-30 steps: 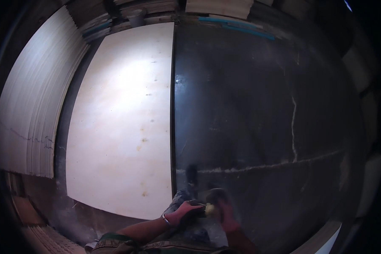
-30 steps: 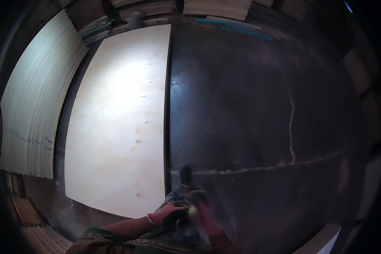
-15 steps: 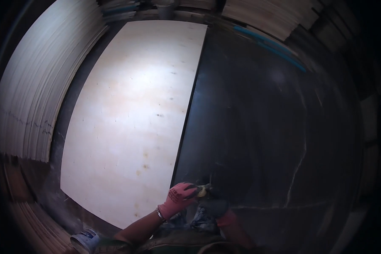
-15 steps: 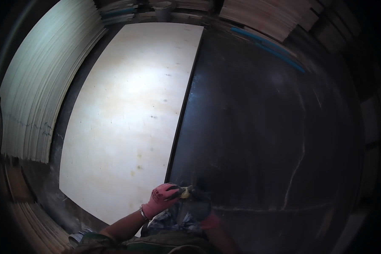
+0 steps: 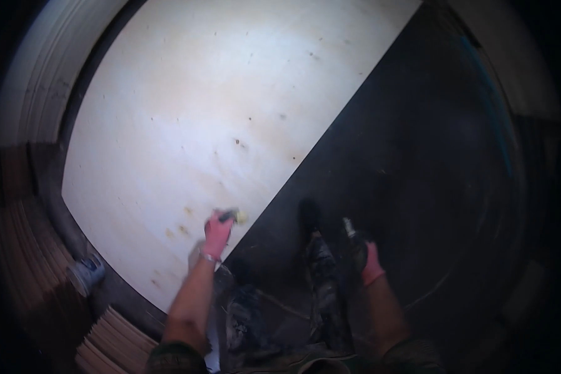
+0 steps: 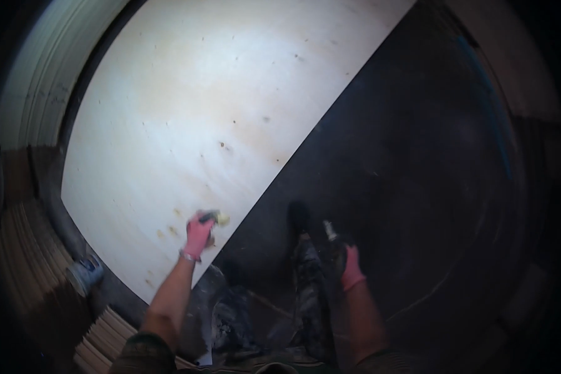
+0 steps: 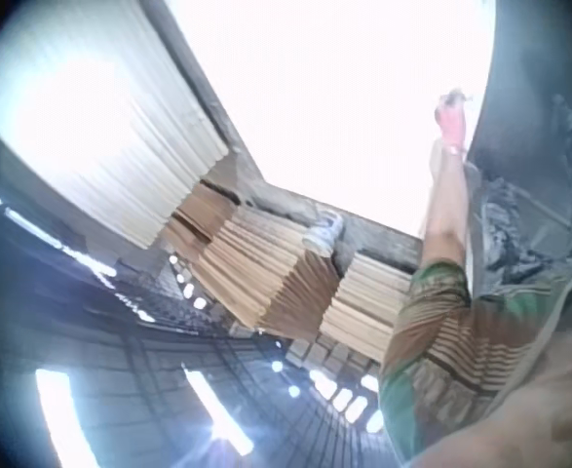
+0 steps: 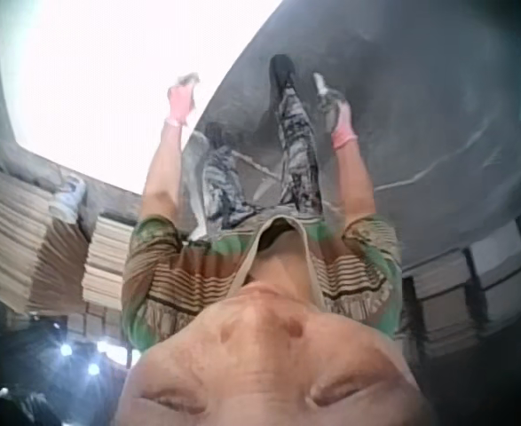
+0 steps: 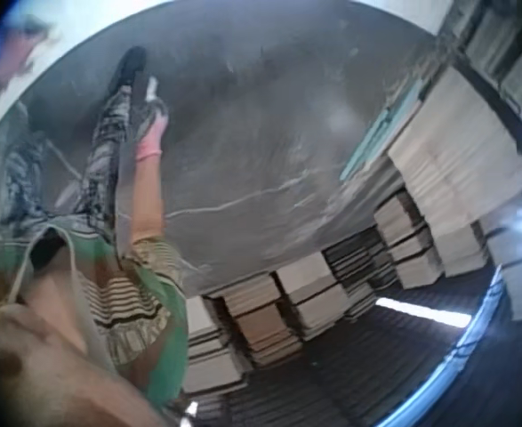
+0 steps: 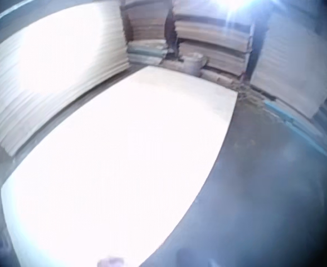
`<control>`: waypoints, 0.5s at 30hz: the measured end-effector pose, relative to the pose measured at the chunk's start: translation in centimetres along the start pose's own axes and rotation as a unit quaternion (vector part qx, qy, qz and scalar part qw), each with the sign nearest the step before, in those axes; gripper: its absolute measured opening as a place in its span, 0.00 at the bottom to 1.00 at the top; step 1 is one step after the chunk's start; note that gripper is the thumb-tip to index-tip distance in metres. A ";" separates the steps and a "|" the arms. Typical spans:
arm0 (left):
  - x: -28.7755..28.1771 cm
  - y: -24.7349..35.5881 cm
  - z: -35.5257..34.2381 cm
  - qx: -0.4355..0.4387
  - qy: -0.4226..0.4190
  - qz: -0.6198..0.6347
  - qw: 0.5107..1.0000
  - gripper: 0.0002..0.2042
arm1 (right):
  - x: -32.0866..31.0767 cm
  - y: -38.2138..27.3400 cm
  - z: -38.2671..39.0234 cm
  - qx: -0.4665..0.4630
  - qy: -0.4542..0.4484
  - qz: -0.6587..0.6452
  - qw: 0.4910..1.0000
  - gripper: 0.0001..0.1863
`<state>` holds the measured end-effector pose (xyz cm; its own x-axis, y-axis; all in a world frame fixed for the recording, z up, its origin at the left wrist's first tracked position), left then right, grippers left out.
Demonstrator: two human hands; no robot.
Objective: The person applies filler to plywood sheets using a scraper and a lump of putty, then lifts and stacks the sheets with another person.
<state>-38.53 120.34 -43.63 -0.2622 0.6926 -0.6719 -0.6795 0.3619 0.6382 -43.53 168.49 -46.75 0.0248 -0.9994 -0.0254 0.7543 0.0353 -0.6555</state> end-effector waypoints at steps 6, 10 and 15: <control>2.3 3.1 -18.8 0.056 0.130 -0.010 0.990 0.11 | 2.1 -11.5 -18.1 -0.067 0.091 0.035 0.993 0.17; 6.5 4.4 -21.1 0.067 0.132 -0.114 0.982 0.13 | 8.7 -21.1 -28.5 -0.181 0.088 0.080 0.976 0.15; 9.0 6.6 -17.1 0.125 0.065 -0.163 0.977 0.14 | 16.9 -30.6 -38.0 -0.489 0.212 0.320 0.783 0.14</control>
<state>-57.04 118.29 -51.88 -0.1550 0.4364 -0.8863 -0.5574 0.7021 0.4432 -91.09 150.64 -55.78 -0.1839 -0.6928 -0.6973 -0.1916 0.7210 -0.6659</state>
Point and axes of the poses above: each hand's wrist, its own z-axis away from the middle knuckle, its own x-axis out of the palm, y = z × x, the point moved 9 cm from there along -z, towards the middle knuckle, and after that the axes turned 10 degrees about y, right-handed, at the moved point
